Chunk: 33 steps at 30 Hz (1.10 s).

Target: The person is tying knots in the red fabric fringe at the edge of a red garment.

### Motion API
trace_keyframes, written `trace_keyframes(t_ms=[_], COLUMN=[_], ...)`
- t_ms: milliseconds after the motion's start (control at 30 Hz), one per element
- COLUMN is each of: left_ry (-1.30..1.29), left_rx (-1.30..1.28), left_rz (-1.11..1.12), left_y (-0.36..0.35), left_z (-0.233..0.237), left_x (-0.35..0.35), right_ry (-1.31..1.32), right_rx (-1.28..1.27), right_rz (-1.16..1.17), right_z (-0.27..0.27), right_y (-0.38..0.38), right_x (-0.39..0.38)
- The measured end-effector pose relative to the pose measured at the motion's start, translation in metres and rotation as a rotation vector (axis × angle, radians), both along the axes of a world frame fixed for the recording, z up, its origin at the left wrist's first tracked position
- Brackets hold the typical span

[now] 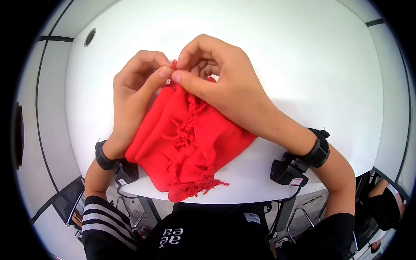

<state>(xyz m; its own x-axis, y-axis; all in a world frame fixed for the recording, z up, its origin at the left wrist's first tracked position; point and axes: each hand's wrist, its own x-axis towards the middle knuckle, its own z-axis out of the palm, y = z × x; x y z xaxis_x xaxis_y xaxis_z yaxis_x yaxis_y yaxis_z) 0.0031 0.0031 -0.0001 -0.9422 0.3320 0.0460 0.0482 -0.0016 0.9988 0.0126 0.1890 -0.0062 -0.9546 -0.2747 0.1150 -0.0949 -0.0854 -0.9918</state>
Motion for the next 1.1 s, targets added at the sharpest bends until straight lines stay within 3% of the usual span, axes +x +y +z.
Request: trace_keyframes(t_ms=[100, 300, 600, 667, 1100], left_ry=[0.012, 0.009, -0.035, -0.028, 0.031], left_rx=[0.001, -0.037, 0.0, -0.008, -0.039], left_rz=[-0.014, -0.025, -0.027, -0.034, -0.057], left_y=[-0.001, 0.0, 0.001, 0.0, -0.001], left_z=[-0.002, 0.002, 0.002, 0.0, -0.003], left_x=[-0.001, 0.001, 0.0, -0.001, -0.001], right_ry=[0.074, 0.015, 0.211, 0.266, 0.232], right_rx=[0.126, 0.052, 0.228, 0.205, 0.228], right_rz=[0.033, 0.032, -0.02, -0.131, -0.131], right_z=[0.004, 0.003, 0.004, 0.0, -0.005], right_y=[0.004, 0.005, 0.004, 0.001, 0.002], right_x=[-0.001, -0.001, 0.002, 0.0, -0.001])
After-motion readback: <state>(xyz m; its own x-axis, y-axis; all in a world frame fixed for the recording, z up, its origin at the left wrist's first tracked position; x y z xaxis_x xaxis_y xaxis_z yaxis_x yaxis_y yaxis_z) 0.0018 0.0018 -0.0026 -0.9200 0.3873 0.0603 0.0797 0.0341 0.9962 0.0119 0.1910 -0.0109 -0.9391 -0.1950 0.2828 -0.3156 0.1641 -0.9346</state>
